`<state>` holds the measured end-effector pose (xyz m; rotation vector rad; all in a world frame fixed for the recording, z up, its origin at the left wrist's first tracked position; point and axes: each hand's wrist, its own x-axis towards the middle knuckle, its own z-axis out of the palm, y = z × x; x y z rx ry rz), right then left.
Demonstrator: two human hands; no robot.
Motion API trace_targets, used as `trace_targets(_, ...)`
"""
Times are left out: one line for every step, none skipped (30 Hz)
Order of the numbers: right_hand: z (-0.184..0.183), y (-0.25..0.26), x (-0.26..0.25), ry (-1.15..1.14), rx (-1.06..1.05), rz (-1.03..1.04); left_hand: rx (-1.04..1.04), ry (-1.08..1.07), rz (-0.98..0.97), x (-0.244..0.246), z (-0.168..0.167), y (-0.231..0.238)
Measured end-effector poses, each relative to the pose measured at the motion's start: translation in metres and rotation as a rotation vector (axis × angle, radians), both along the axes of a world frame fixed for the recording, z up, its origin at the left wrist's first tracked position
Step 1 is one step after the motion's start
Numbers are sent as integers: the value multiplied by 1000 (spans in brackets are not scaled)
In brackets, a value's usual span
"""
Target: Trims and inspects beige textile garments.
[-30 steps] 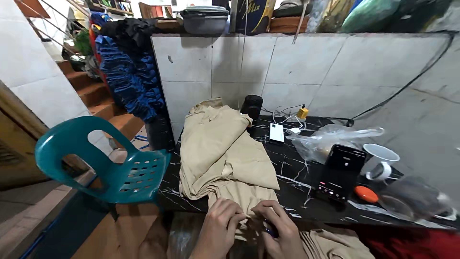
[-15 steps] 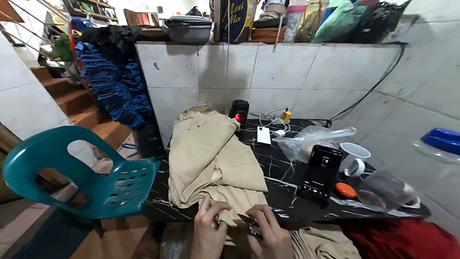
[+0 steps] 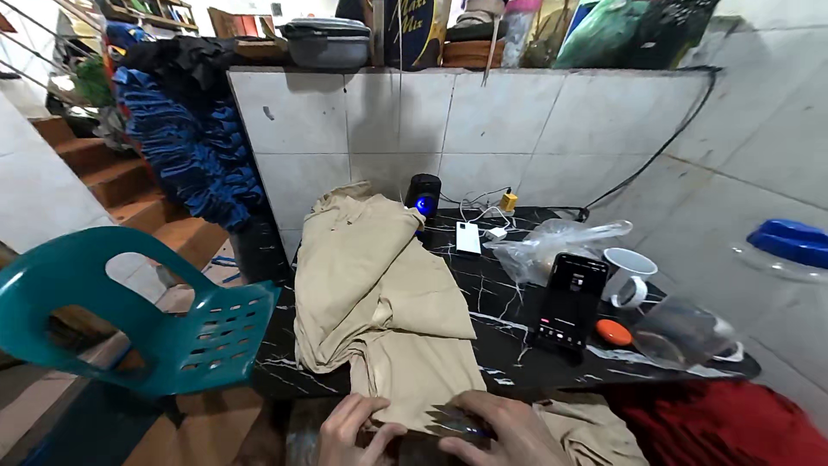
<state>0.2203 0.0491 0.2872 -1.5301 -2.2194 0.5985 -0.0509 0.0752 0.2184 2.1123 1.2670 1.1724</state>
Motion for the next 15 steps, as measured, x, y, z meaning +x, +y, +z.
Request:
trace_targets(-5,4,-12,85,49,16,-15,-4,55,6,2,-4)
trace_targets(-12,9,-24,173,110,36,-23,5,101,13,4,-7)
trace_targets(-20,16,-36,248,166,53,-19,23,135,18,5,-9)
trace_targets(-28,24,-47,296,216,60,7,40,159,21,3,-9)
trace_targets(-35,31,-55,317,261,56,57,44,174,21,-1,-9)
trace_targets(-40,38,-60,326,286,41,111,33,179,19,-4,-9)
trace_targets(-44,42,-64,328,293,22,149,26,176,16,-6,-8)
trace_targets(-47,44,-65,319,285,5,169,24,168,12,-7,-8)
trace_targets(-48,45,-66,300,270,-1,179,18,158,9,-7,-8)
trace_targets(-49,45,-66,274,257,4,178,7,149,6,-6,-8)
trace_targets(-50,44,-65,251,244,17,176,-8,151,6,-4,-8)
trace_targets(-50,43,-64,236,238,30,175,-22,160,6,-2,-9)
trace_targets(-50,42,-63,229,228,46,176,-32,174,6,-2,-9)
trace_targets(-49,40,-61,228,219,65,179,-37,185,6,-3,-9)
trace_targets(-48,39,-60,226,203,83,181,-37,195,6,-5,-9)
